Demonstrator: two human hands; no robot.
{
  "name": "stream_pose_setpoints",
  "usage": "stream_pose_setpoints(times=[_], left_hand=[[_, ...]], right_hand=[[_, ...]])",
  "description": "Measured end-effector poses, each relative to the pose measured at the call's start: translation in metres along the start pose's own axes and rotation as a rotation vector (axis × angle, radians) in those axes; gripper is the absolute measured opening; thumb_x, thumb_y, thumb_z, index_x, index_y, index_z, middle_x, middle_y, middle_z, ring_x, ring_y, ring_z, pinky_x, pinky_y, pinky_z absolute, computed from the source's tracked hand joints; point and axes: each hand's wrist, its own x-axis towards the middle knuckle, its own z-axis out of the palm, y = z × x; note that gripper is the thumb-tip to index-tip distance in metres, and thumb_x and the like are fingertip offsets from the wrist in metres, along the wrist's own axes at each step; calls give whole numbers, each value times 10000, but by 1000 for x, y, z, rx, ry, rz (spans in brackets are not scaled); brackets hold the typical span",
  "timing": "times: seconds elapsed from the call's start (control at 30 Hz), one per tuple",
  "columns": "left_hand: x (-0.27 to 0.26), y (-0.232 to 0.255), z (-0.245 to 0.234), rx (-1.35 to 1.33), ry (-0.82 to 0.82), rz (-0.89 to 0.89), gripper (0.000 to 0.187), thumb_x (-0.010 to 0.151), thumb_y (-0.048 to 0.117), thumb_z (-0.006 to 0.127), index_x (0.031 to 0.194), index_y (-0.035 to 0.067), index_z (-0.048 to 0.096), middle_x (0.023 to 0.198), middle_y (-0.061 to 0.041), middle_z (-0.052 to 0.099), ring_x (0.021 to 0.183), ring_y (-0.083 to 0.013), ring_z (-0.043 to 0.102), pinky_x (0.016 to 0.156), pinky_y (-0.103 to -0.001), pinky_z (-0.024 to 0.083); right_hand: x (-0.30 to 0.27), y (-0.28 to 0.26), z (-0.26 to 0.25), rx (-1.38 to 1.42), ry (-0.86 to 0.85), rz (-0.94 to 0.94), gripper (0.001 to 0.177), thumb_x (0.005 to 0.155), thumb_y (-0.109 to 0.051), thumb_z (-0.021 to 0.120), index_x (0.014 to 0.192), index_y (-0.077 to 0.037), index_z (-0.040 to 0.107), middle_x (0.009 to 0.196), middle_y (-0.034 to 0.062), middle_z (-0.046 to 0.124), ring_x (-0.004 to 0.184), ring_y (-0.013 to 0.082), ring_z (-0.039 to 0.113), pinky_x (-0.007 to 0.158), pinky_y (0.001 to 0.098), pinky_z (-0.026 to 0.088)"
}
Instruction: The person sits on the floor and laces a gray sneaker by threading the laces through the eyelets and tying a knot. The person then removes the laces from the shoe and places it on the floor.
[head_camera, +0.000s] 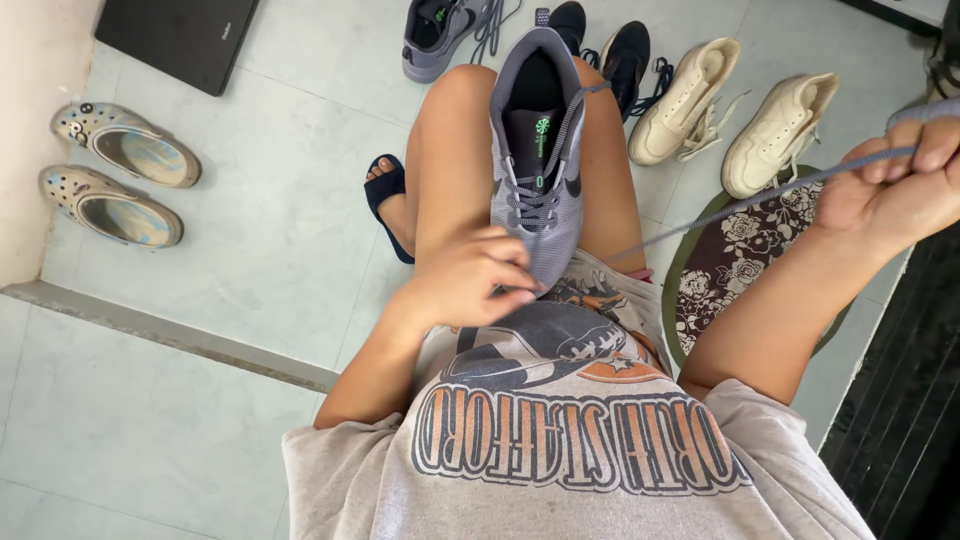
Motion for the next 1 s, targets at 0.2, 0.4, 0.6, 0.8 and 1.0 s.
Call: stream_pose_setpoints(times=[0.2, 0.4, 0.6, 0.8, 1.0], left_hand=[[47, 27, 48, 74, -67, 272, 336, 859, 216, 749, 1178, 114, 736, 989, -44, 666, 975, -263, 611, 870, -438, 496], [59, -2, -13, 322, 316, 137, 241, 957, 120, 676, 1196, 121, 639, 1125, -92, 631, 1103, -308, 616, 969, -437, 504], [116, -56, -40, 508, 181, -146, 239, 1024, 258, 690, 1138, 52, 650, 970, -119, 684, 1061, -356, 637, 1005, -473, 447], [111, -94, -49, 171, 76, -43, 256, 923, 273, 736, 1099, 87, 731, 956, -105, 696, 992, -329, 635, 1078, -542, 303], [99, -109, -47, 9, 70, -26, 249, 981, 269, 731, 1152, 89, 709, 975, -81, 664, 1007, -282, 633, 1150, -508, 303]], right_hand=[[-29, 0, 100, -202, 81, -54, 170, 1172, -57, 558, 1034, -2, 641, 874, 93, 596, 627, 138, 439, 560, 276, 330], [-97, 27, 197, -658, -117, 24, 134, 960, 51, 667, 923, -73, 701, 859, 16, 685, 568, 26, 501, 516, 191, 356], [-154, 79, 249, -1315, -702, -216, 85, 950, -3, 794, 1004, -20, 731, 918, 95, 678, 728, 212, 645, 650, 308, 501], [-154, 95, 257, -1443, -728, -324, 104, 933, -12, 800, 977, -26, 707, 910, 105, 668, 719, 270, 679, 626, 363, 550], [-151, 98, 255, -1372, -785, -311, 97, 939, -8, 800, 982, -29, 715, 938, 98, 664, 761, 271, 692, 659, 358, 558]])
